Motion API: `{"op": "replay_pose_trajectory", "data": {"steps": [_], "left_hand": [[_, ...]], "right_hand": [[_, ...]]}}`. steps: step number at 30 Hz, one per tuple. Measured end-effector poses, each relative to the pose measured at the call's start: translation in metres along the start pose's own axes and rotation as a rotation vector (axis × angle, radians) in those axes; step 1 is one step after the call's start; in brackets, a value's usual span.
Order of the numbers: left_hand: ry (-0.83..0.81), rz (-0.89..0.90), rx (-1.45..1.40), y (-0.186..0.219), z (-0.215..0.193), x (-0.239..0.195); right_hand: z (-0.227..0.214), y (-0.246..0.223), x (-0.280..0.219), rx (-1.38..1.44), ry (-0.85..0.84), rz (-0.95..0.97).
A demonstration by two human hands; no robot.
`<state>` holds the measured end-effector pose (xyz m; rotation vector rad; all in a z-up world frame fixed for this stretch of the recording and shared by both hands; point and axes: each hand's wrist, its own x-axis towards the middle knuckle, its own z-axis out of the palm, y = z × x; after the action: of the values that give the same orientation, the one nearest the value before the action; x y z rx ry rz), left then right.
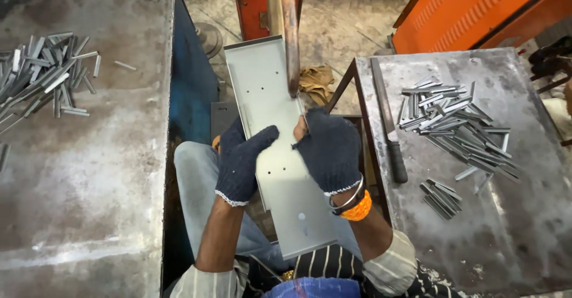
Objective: The person sits and holds a sheet-metal panel on their lap, filing its edges with a hand file. They pick up small metal angle pieces from the table, file them one at a time, and set finished panels and pieces on the work tables.
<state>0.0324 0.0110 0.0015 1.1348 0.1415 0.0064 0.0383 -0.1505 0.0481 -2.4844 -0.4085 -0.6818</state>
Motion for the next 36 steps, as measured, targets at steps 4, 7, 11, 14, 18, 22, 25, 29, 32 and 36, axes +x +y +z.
{"op": "replay_pose_trajectory", "data": {"steps": [4,7,11,14,18,22,25,29,32,36], "left_hand": [[0.002,-0.006,-0.003,0.002,0.000,0.000],[-0.009,-0.008,-0.003,0.004,-0.001,0.003],[-0.019,0.000,-0.019,-0.007,-0.008,0.001],[-0.020,0.039,0.034,-0.006,-0.007,0.003],[-0.020,-0.011,0.004,0.011,0.001,0.019],[-0.074,0.039,0.011,0.023,-0.004,0.047],[-0.068,0.064,0.109,0.035,-0.002,0.060],[-0.051,0.054,0.163,0.034,-0.004,0.071],[-0.055,0.037,0.128,0.034,-0.003,0.073],[-0.060,0.008,0.105,0.027,-0.007,0.086]], "right_hand": [[-0.001,-0.001,0.000,0.030,-0.002,0.012],[0.000,-0.001,0.003,0.059,-0.021,0.045],[0.000,-0.002,0.001,0.019,-0.033,0.039],[0.003,0.001,-0.001,-0.055,-0.031,0.014],[-0.001,0.002,0.004,-0.027,-0.077,0.052],[-0.004,0.009,0.011,0.003,-0.142,0.043],[-0.004,0.011,0.014,0.045,-0.174,0.002],[0.000,0.015,0.018,0.103,-0.184,0.011],[0.000,0.013,0.020,0.127,-0.216,0.058],[-0.002,0.007,0.024,0.171,-0.242,0.099]]}}
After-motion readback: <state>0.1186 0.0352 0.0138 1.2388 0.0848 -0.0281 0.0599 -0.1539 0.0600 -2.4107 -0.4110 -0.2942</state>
